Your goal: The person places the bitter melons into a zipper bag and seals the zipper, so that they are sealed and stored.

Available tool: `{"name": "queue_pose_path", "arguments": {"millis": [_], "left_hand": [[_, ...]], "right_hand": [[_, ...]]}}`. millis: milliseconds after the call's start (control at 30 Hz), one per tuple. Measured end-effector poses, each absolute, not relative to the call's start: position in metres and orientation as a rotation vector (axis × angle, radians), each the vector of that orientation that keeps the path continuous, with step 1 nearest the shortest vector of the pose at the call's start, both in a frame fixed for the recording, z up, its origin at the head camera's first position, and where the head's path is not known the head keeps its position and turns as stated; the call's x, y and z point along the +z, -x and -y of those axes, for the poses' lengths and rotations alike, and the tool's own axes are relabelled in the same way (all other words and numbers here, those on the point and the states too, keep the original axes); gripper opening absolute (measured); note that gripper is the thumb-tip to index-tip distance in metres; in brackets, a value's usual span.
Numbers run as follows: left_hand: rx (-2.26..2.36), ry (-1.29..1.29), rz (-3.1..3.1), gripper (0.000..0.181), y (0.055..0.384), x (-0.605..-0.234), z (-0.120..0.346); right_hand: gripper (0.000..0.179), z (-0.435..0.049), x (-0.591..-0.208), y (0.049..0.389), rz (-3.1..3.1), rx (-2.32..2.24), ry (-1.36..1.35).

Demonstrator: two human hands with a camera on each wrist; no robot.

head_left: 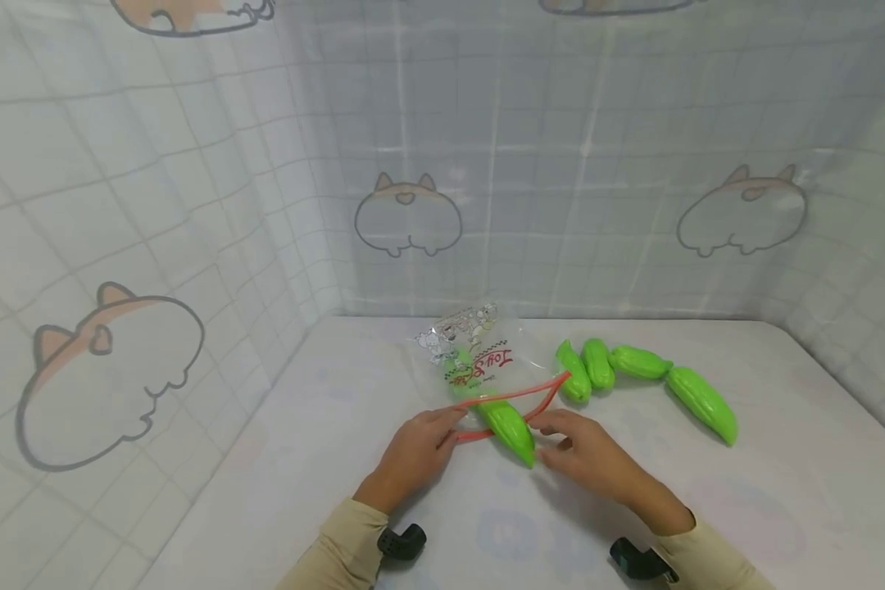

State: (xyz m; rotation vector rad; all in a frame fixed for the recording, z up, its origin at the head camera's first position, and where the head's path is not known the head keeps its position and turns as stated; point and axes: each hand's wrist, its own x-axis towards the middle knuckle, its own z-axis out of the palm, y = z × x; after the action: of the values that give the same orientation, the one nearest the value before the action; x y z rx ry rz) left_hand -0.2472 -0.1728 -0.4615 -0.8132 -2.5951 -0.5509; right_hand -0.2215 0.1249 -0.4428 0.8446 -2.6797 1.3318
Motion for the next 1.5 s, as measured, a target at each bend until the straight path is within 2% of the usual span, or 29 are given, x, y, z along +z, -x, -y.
{"name": "queue_pose_path", "arguments": {"millis": [400,700,1033,1500], "left_hand": [[-0.541,0.816,2.594,0.038,0.245,-0.464,0.174],[-0.540,0.826,2.587,0.038,0.245,-0.464,0.173],[-0.545,0.814,2.598,0.040,0.246,-0.462,0.176],[-0.529,0.838,2.564,0.041,0.249,-0.463,0.175]], "right_hand": [[0.044,-0.122,-0.439,0.204,2.616,1.058,-1.056],[0.039,-0.118,-0.441,0.199,2.635,0.932,-1.165],[0.034,-0.109,-0.441,0.205,2.697,0.932,-1.152],[0.037,-0.100,-0.436,0.219,2.728,0.926,-1.099]]}}
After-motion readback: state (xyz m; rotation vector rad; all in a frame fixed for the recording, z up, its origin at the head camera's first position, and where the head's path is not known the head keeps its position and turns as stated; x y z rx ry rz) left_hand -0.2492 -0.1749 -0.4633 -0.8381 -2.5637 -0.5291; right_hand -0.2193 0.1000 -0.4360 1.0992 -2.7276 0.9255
